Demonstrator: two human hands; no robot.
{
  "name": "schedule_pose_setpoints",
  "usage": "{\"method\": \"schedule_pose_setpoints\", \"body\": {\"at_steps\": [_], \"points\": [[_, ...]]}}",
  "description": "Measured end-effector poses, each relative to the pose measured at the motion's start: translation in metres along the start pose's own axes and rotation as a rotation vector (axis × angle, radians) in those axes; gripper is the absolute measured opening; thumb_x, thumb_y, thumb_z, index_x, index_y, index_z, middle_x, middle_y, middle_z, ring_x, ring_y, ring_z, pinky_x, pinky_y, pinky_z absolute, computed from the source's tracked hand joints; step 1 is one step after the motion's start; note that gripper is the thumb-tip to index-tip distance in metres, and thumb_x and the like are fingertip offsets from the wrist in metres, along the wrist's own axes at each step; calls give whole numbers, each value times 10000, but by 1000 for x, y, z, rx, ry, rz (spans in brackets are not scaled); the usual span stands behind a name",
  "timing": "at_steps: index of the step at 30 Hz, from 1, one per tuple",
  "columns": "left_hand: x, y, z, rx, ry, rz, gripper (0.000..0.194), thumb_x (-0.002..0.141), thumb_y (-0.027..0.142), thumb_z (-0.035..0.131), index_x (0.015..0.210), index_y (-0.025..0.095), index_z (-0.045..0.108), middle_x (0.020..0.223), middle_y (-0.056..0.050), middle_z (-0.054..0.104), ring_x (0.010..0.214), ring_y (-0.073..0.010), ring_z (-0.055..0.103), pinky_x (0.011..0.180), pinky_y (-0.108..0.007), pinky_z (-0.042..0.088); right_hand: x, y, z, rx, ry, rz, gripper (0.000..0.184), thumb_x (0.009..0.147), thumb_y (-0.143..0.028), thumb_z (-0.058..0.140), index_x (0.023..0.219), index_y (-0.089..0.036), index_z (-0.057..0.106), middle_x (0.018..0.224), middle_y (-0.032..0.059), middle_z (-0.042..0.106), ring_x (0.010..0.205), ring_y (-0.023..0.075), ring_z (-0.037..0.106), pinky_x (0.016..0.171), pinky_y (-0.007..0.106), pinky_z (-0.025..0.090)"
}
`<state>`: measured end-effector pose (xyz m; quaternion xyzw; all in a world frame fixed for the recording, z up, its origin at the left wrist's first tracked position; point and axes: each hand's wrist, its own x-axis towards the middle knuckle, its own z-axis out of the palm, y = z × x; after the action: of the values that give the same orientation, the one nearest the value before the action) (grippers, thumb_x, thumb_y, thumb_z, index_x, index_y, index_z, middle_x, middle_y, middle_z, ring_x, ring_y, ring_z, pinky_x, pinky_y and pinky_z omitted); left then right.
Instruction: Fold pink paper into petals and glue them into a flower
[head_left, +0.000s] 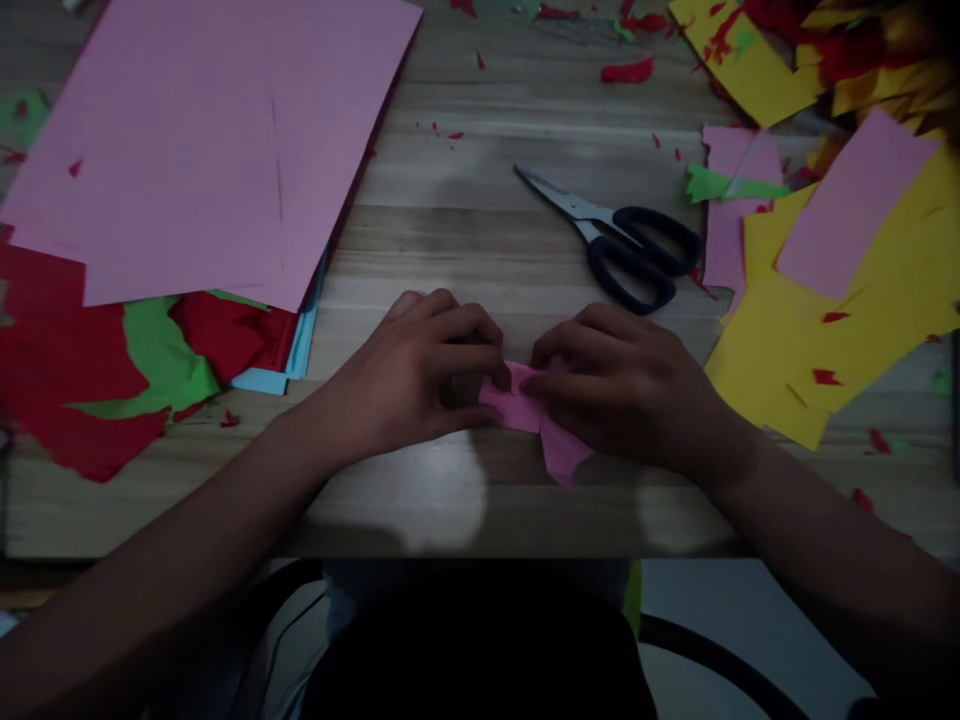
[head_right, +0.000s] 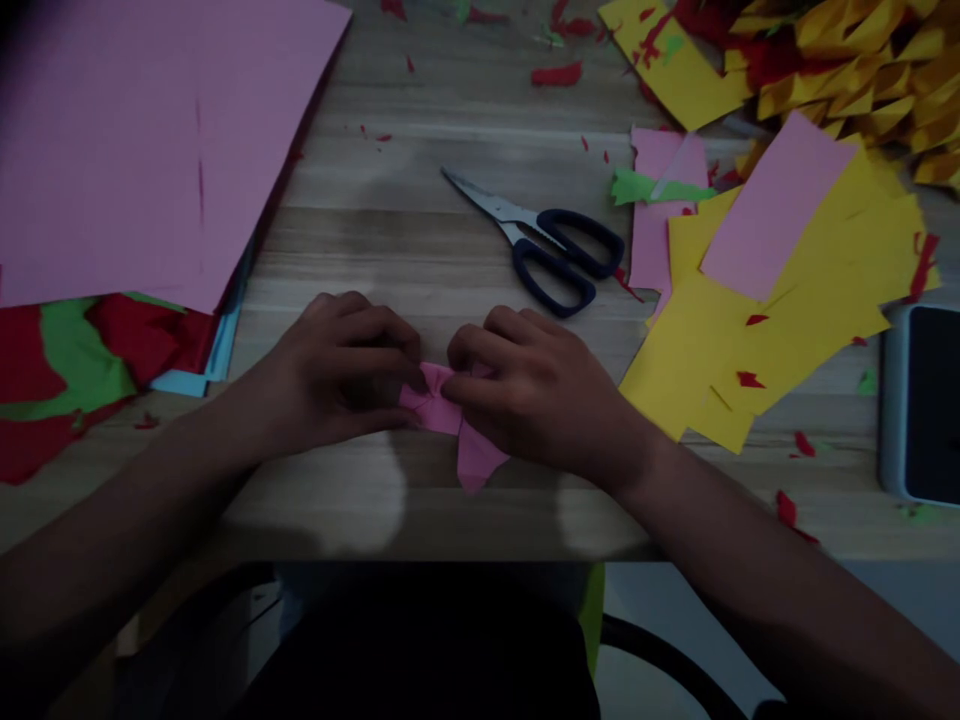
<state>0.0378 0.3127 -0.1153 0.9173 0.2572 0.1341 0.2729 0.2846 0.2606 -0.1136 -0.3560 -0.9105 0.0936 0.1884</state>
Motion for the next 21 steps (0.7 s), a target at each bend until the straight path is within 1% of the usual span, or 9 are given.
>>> {"method": "schedule_pose_setpoints", "body": {"at_steps": [5, 8, 10, 12, 15, 19, 21], "points": [[-3, 3, 1, 43, 17, -4, 207, 877, 471, 699, 994, 315, 767, 1093, -30, 666, 978, -228, 550, 876, -399, 353, 1, 1, -2, -30, 17, -1, 131, 939, -214, 600, 875, -237, 712, 986, 60, 691, 842, 198, 539, 679, 341, 424], [-5, 7, 1, 73, 30, -1, 168, 889, 440, 695, 1005, 347, 774, 1104, -24, 664, 1000, -232, 540, 866, -397, 345, 0, 0, -2, -48, 41, 22, 166, 939, -196, 591, 817, -227, 700, 972, 53, 702, 830, 194, 540, 684, 343, 441], [-7, 9, 2, 92, 32, -14, 151, 893, 411, 698, 1012, 355, 772, 1108, -21, 662, 1010, -234, 537, 859, -398, 338, -2, 0, -1, -73, 77, 24, 151, 941, -188, 587, 848, -227, 700, 985, 43, 714, 833, 192, 544, 702, 346, 459], [-8, 10, 3, 110, 40, -28, 150, 895, 407, 696, 1015, 354, 769, 1109, -23, 654, 1009, -233, 539, 854, -400, 339, -3, -1, 1, -101, 111, 7, 118, 942, -192, 597, 945, -232, 707, 1031, 37, 725, 852, 194, 550, 729, 354, 476], [-11, 10, 6, 141, 62, -22, 161, 908, 412, 675, 1028, 347, 762, 1126, -32, 643, 1013, -235, 543, 853, -406, 353, -4, -3, 5, -118, 112, 2, 172, 943, -187, 606, 1074, -244, 701, 1107, 39, 725, 894, 201, 556, 757, 363, 490], [-15, 17, 9, 218, 92, 6, 166, 959, 358, 603, 1038, 316, 743, 1234, -21, 639, 1079, -252, 519, 862, -416, 370, -4, -6, 8, -125, 94, 71, 175, 937, -170, 625, 1046, -273, 714, 1175, 36, 712, 905, 199, 548, 771, 364, 501], [-16, 24, 10, 270, 88, 1, 174, 978, 303, 570, 1043, 297, 731, 1236, 4, 664, 1085, -252, 512, 867, -416, 370, -5, -7, 8, -154, 108, 74, 169, 927, -168, 641, 1038, -271, 716, 1184, 44, 710, 919, 206, 555, 786, 379, 504]]}}
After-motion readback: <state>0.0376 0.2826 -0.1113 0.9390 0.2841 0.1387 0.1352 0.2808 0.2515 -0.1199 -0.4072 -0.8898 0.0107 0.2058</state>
